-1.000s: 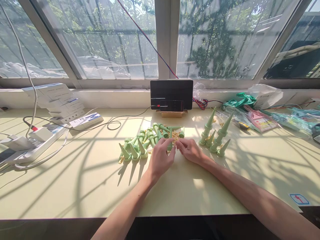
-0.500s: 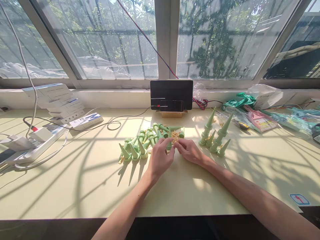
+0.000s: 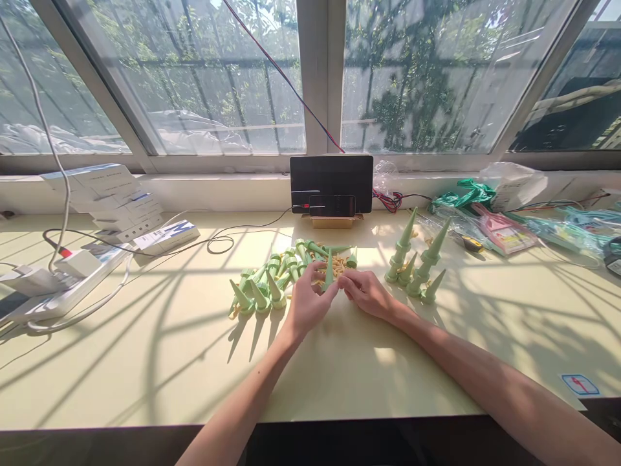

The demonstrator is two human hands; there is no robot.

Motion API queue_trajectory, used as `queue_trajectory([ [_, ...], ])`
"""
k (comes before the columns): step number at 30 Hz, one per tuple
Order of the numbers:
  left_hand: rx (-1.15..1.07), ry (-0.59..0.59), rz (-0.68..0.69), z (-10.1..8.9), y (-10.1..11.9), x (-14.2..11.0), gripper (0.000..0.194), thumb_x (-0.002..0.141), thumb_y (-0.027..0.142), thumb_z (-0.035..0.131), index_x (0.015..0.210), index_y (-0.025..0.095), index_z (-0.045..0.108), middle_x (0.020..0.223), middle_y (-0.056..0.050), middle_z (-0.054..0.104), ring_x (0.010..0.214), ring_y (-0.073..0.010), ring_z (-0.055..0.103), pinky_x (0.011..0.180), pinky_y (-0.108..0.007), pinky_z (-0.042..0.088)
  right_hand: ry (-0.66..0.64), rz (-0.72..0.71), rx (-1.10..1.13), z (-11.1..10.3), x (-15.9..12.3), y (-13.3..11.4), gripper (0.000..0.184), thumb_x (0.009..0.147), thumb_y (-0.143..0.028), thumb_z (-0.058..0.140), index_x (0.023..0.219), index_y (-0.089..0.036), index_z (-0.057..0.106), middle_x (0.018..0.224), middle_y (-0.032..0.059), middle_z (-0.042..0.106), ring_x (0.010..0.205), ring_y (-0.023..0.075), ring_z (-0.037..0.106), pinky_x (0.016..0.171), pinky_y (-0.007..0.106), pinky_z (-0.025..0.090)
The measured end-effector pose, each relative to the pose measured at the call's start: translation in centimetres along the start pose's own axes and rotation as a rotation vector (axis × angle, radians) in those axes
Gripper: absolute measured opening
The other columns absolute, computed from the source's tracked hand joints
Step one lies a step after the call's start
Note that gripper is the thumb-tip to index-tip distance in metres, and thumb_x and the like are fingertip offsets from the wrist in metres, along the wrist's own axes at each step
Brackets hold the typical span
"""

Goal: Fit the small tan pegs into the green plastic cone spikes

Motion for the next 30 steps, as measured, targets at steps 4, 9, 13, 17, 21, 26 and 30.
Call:
queue_trajectory([
  [4, -0.208, -0.075, -0.152, 0.8, -0.7, -0.1, 0.053, 0.078, 0.042, 0.073, 0.121, 0.015, 0.058, 0.101, -0.010, 0.063, 0.050, -0.0076, 0.054, 0.041, -0.023, 0.044, 0.014, 0.000, -0.009, -0.2, 0.0, -0.1, 0.042, 0.102, -0.045, 0.039, 0.071, -0.019, 0.053, 0.057, -0.0038, 0.049, 0.054, 0.0109, 0.042, 0.055, 0.025, 0.034],
  [9, -0.339, -0.211, -0.145, 1.8, 0.6, -0.5, 0.033, 0.074, 0.037, 0.073, 0.096, 0.013, 0.068, 0.087, -0.007, 0.063, 0.060, -0.0100, 0.054, 0.045, -0.021, 0.045, 0.026, -0.007, -0.022, -0.3, -0.1, -0.5, 0.043, 0.101, -0.046, 0.040, 0.067, -0.020, 0.048, 0.057, -0.0034, 0.046, 0.056, 0.0116, 0.040, 0.056, 0.026, 0.033],
  [13, -0.319, -0.220, -0.132, 1.7, 0.8, -0.6, 0.027, 0.073, 0.034, 0.072, 0.092, 0.015, 0.069, 0.087, -0.006, 0.062, 0.070, -0.0132, 0.058, 0.050, -0.021, 0.048, 0.013, -0.017, 0.008, -0.2, -0.1, -0.8, 0.044, 0.101, -0.048, 0.041, 0.068, -0.020, 0.049, 0.059, -0.0039, 0.043, 0.057, 0.0111, 0.038, 0.055, 0.025, 0.032],
  [17, -0.310, -0.219, -0.082, 1.8, 0.7, -0.4, 0.028, 0.074, 0.035, 0.071, 0.094, 0.017, 0.066, 0.092, -0.006, 0.065, 0.082, -0.0169, 0.062, 0.058, -0.025, 0.054, 0.017, -0.029, -0.012, -0.2, 0.0, -0.8, 0.045, 0.100, -0.050, 0.042, 0.069, -0.019, 0.051, 0.062, -0.0035, 0.042, 0.059, 0.0111, 0.036, 0.056, 0.025, 0.031],
  [21, -0.310, -0.227, -0.044, 2.0, 0.6, -0.3, 0.027, 0.077, 0.036, 0.070, 0.095, 0.017, 0.063, 0.096, -0.007, 0.066, 0.088, -0.0183, 0.063, 0.065, -0.028, 0.058, 0.020, -0.039, -0.015, -0.2, -0.1, -0.9, 0.046, 0.100, -0.049, 0.042, 0.067, -0.019, 0.049, 0.062, -0.0038, 0.039, 0.059, 0.0105, 0.034, 0.056, 0.025, 0.029],
  [26, -0.332, -0.241, -0.020, 2.2, 0.9, -0.3, 0.021, 0.078, 0.031, 0.068, 0.092, 0.018, 0.058, 0.091, -0.004, 0.063, 0.087, -0.0166, 0.061, 0.067, -0.028, 0.058, -0.010, -0.023, -0.010, 0.1, -0.1, -0.9, 0.047, 0.101, -0.048, 0.041, 0.066, -0.018, 0.049, 0.060, -0.0041, 0.034, 0.057, 0.0102, 0.032, 0.054, 0.025, 0.027],
  [30, -0.333, -0.244, -0.004, 2.2, 1.4, -0.4, 0.019, 0.078, 0.029, 0.068, 0.090, 0.019, 0.057, 0.087, -0.003, 0.061, 0.085, -0.0160, 0.061, 0.066, -0.027, 0.056, -0.019, -0.030, 0.013, 0.1, -0.1, -1.2, 0.051, 0.102, -0.050, 0.039, 0.065, -0.017, 0.052, 0.058, -0.0041, 0.037, 0.055, 0.0096, 0.031, 0.053, 0.024, 0.026],
])
Point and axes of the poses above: each hand's wrist, its own x-axis towards the middle knuckle, its own z-axis out of the palm, y = z × x, the point moved 10 cm from there along x, towards the middle knuckle
